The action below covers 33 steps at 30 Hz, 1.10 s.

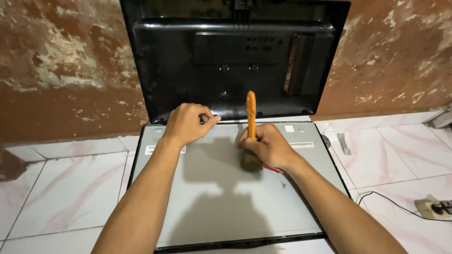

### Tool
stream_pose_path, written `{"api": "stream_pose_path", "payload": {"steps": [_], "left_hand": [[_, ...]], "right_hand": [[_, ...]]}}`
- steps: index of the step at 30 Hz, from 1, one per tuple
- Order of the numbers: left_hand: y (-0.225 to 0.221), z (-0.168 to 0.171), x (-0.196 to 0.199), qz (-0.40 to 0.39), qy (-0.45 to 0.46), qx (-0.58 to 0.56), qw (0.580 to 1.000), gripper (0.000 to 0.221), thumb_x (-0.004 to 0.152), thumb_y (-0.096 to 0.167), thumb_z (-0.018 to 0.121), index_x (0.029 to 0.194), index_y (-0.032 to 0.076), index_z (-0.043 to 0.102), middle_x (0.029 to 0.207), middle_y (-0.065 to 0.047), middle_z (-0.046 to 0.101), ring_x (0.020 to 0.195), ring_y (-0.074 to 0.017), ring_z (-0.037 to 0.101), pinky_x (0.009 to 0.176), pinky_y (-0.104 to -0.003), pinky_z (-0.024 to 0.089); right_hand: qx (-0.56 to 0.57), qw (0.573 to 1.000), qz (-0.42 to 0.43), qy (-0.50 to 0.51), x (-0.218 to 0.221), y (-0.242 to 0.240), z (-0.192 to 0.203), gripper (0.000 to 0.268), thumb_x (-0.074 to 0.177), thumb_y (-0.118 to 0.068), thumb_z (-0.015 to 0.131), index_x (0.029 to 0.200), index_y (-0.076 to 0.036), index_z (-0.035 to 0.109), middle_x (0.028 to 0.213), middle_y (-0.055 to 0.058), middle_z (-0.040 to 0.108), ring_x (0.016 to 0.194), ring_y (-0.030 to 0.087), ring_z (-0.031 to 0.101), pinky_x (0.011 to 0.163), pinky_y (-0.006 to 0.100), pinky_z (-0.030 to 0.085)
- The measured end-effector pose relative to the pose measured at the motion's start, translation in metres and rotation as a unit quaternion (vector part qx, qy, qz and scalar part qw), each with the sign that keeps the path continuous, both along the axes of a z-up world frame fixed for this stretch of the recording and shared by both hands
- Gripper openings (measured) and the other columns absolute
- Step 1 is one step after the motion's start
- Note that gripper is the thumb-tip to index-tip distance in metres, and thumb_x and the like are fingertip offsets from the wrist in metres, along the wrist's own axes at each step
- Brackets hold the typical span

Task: The person unscrews screws on the back cover of a television lying face-down on a small table using a screwdriver, then brushes dust from the internal components and panel edges with a brush, working around the opened casing.

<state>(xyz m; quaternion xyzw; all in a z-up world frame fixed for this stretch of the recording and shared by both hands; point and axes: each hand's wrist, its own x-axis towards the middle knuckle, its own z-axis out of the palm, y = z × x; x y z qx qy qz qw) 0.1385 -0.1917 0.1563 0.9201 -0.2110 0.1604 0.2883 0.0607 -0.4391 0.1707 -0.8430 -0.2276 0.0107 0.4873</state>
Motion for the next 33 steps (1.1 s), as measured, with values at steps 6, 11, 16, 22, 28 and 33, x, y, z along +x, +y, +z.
{"api": "stream_pose_path", "payload": {"steps": [6, 11, 16, 22, 28, 33], "left_hand": [[0.000, -0.002, 0.008, -0.009, -0.037, 0.024, 0.999, 0.026, 0.083, 0.045, 0.072, 0.080, 0.019, 0.077, 0.078, -0.005, 0.076, 0.085, -0.0325, 0.073, 0.074, -0.049, 0.058], [0.000, -0.001, 0.000, -0.001, -0.014, 0.006, 1.000, 0.021, 0.082, 0.044, 0.074, 0.080, 0.024, 0.078, 0.078, 0.001, 0.075, 0.083, -0.0291, 0.073, 0.073, -0.045, 0.058], [-0.001, 0.002, 0.002, 0.001, -0.011, 0.007, 1.000, 0.016, 0.081, 0.040, 0.074, 0.079, 0.024, 0.077, 0.078, 0.002, 0.075, 0.082, -0.0260, 0.073, 0.074, -0.043, 0.059], [-0.003, 0.001, -0.002, 0.009, -0.009, 0.003, 1.000, 0.016, 0.083, 0.039, 0.074, 0.080, 0.024, 0.077, 0.076, 0.004, 0.075, 0.078, -0.0213, 0.072, 0.072, -0.039, 0.058], [-0.002, 0.002, -0.004, 0.006, -0.013, -0.004, 1.000, 0.019, 0.084, 0.039, 0.075, 0.079, 0.021, 0.078, 0.076, 0.002, 0.075, 0.078, -0.0242, 0.072, 0.071, -0.040, 0.059], [-0.002, 0.007, -0.004, -0.002, -0.006, 0.004, 1.000, 0.020, 0.085, 0.040, 0.076, 0.081, 0.020, 0.079, 0.077, 0.000, 0.076, 0.078, -0.0244, 0.072, 0.071, -0.039, 0.059]], "right_hand": [[0.028, 0.996, 0.080, -0.023, 0.002, 0.001, -0.013, 0.012, 0.080, -0.010, 0.072, 0.069, -0.005, 0.072, 0.056, 0.009, 0.062, 0.057, 0.019, 0.058, 0.053, 0.034, 0.048], [-0.046, 0.999, 0.014, -0.021, -0.012, 0.009, 0.011, 0.013, 0.079, -0.007, 0.072, 0.067, -0.004, 0.070, 0.051, 0.011, 0.060, 0.052, 0.022, 0.058, 0.053, 0.037, 0.050], [-0.075, 0.995, 0.060, -0.039, -0.016, 0.015, 0.007, 0.017, 0.075, -0.013, 0.078, 0.061, -0.008, 0.069, 0.047, 0.008, 0.060, 0.046, 0.024, 0.059, 0.048, 0.035, 0.049], [-0.063, 0.978, 0.010, -0.198, -0.015, 0.014, 0.007, 0.014, 0.076, -0.016, 0.077, 0.066, -0.009, 0.069, 0.056, 0.013, 0.066, 0.056, 0.039, 0.065, 0.053, 0.043, 0.052], [-0.011, 0.982, -0.059, -0.179, -0.019, 0.020, 0.006, 0.004, 0.083, -0.010, 0.072, 0.086, -0.012, 0.075, 0.066, 0.009, 0.071, 0.063, 0.030, 0.071, 0.063, 0.038, 0.056], [0.013, 0.959, -0.036, -0.280, -0.010, 0.020, 0.002, 0.020, 0.087, -0.005, 0.073, 0.106, -0.011, 0.076, 0.086, 0.011, 0.079, 0.070, 0.035, 0.072, 0.067, 0.041, 0.058]]}}
